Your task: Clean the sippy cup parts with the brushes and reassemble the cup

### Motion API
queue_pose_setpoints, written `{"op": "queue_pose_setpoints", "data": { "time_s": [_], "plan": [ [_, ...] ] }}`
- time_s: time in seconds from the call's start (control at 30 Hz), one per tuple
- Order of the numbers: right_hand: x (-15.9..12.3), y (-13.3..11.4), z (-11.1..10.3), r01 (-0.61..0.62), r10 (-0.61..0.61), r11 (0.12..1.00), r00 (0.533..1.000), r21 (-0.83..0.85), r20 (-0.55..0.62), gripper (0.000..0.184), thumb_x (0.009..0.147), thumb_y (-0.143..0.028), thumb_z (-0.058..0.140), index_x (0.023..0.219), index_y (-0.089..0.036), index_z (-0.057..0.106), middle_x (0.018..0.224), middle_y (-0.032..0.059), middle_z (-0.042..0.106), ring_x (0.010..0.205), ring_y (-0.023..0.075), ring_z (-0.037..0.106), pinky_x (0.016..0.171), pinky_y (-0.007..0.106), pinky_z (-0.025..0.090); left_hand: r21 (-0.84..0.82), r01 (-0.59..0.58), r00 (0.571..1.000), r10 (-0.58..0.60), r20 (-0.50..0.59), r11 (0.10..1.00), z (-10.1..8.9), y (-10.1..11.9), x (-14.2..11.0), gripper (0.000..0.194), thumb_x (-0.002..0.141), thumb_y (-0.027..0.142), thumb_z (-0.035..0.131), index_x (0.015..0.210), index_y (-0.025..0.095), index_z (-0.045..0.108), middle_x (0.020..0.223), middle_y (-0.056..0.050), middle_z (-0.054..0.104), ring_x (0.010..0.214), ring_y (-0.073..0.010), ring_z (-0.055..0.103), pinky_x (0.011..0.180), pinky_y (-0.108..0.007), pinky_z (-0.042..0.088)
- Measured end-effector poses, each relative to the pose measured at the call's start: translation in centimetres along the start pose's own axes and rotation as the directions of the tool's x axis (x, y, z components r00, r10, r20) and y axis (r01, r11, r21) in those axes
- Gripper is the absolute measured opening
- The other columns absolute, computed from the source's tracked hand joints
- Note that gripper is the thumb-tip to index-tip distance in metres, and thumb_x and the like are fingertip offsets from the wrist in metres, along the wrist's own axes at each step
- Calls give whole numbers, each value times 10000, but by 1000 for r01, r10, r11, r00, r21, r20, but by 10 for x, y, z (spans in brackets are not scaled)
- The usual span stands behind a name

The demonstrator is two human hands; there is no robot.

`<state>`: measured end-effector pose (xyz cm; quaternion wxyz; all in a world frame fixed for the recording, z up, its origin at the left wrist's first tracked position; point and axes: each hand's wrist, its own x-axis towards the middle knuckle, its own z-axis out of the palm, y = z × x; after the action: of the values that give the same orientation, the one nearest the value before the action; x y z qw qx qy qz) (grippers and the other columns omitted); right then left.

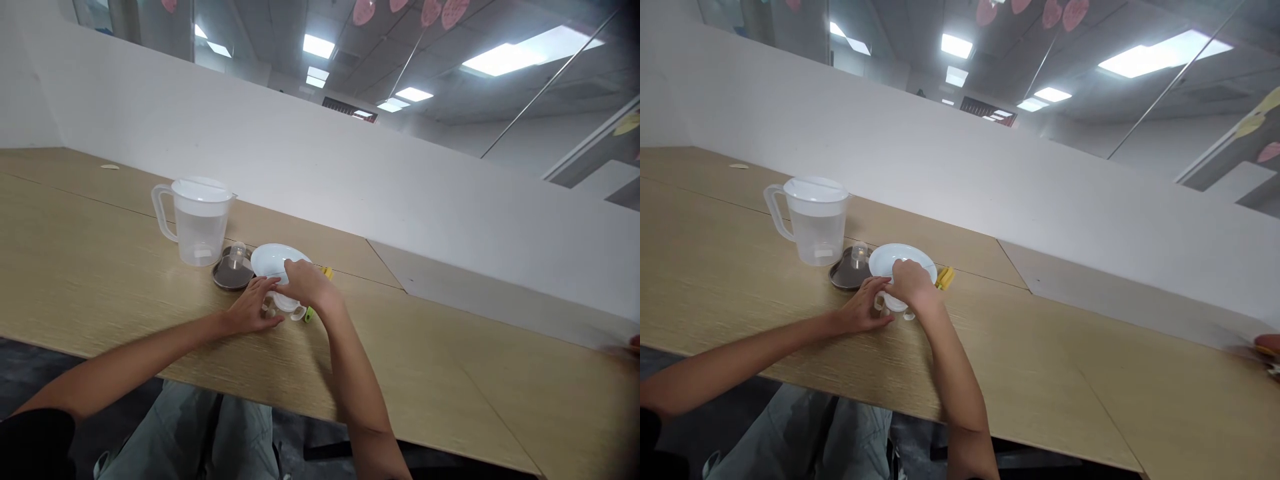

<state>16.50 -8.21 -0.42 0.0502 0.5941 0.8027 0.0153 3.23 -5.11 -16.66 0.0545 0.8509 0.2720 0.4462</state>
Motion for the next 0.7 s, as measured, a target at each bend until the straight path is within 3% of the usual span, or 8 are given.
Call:
{"op": "queue_pose_setpoints", "data": {
  "time_s": [0.13, 0.27, 0.47, 0.7],
  "plan": [
    [0, 5, 0, 7, -7, 1000, 1000, 20, -29, 535, 808, -503, 612, 1172, -118, 542, 1049, 157, 669, 983, 286, 636, 685, 296, 443, -24, 37, 999, -37, 2, 999, -1, 0, 1, 737, 765, 449, 654, 1363, 190, 311, 1227, -140, 549, 1175, -302, 502, 1027, -494, 376],
    [2, 12, 3, 142, -143, 989, 989, 38, 38, 725, 692, -379, 747, 1322, -198, 437, 1084, 114, 658, 1004, 272, 627, 706, 280, 427, -51, 69, 998, -69, 4, 996, -1, 1, 2, 753, 736, 451, 678, 1348, 196, 321, 1111, -100, 598, 1101, -285, 541, 995, -476, 390],
    [2, 0, 4, 95, -94, 994, 995, -60, 24, 371, 786, -245, 594, 1122, -101, 534, 1019, 173, 663, 961, 299, 631, 681, 304, 417, -73, 92, 995, -93, -23, 993, 3, 5, 1, 742, 737, 468, 677, 1326, 199, 316, 1088, -99, 588, 1026, -267, 569, 957, -483, 385],
    [6, -1, 7, 120, -121, 993, 991, 18, 64, 334, 810, -307, 546, 1093, -130, 558, 1045, 152, 659, 952, 278, 624, 654, 296, 414, -59, 155, 987, -157, -27, 986, 1, 3, -1, 802, 707, 518, 696, 1336, 182, 329, 1093, -107, 594, 1016, -269, 566, 941, -463, 394]
  ]
}}
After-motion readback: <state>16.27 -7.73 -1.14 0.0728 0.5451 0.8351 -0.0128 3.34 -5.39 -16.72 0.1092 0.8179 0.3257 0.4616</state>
